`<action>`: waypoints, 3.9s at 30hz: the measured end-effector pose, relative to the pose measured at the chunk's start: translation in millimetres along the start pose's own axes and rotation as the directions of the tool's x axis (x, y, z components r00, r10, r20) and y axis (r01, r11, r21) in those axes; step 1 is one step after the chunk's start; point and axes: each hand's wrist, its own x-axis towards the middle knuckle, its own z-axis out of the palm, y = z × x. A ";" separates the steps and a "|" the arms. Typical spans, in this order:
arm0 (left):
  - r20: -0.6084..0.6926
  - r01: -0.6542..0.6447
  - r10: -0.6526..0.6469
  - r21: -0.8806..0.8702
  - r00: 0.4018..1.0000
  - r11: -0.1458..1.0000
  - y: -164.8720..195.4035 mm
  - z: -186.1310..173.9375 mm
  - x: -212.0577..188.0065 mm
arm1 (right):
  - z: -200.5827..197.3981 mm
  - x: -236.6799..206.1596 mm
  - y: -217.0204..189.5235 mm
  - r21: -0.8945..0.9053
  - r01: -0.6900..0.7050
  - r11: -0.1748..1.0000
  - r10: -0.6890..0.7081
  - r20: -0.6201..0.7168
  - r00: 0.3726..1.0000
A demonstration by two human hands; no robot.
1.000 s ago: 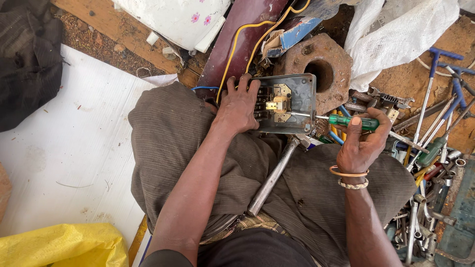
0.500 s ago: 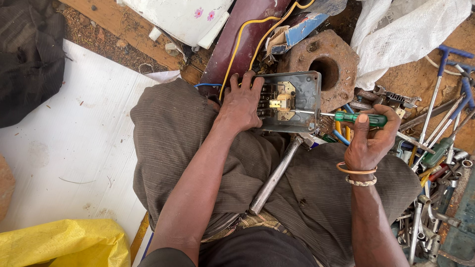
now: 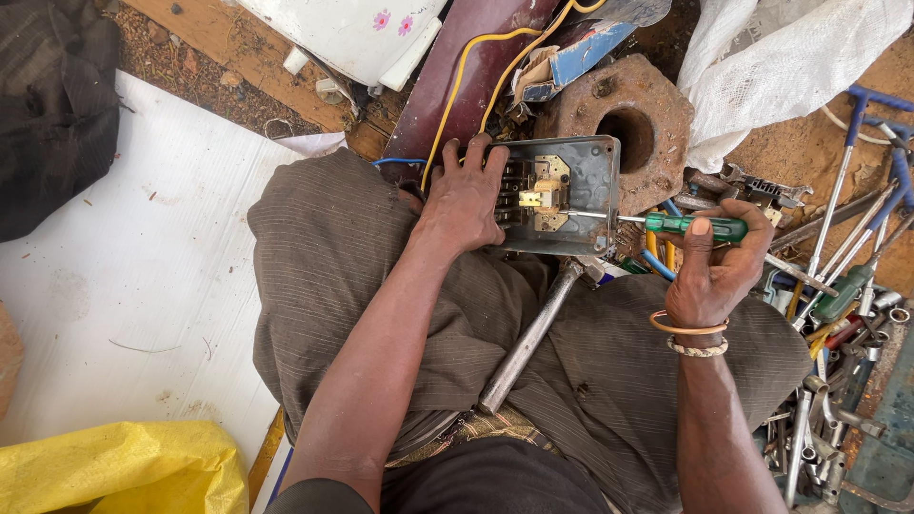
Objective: The person sits on the ground and uses a screwdriver to loosen screws on an electrical component, then uses pliers to remove a wire. They continue to adjust internal parts with the screwdriver and reposition the component.
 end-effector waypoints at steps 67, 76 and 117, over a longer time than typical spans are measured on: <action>-0.009 -0.004 0.004 0.008 1.000 1.000 -1.8 5.9 8.0 | 66.9 -7.1 15.5 0.372 -0.267 0.889 0.354 -0.189 0.916; 0.010 0.008 -0.009 0.011 1.000 1.000 -1.9 4.3 8.6 | 74.5 -15.0 21.7 0.452 -0.231 0.862 0.313 -0.115 0.943; 0.007 0.003 -0.003 0.022 1.000 1.000 -8.1 4.1 4.7 | 79.9 -19.0 14.8 0.524 -0.254 0.813 0.386 -0.158 0.909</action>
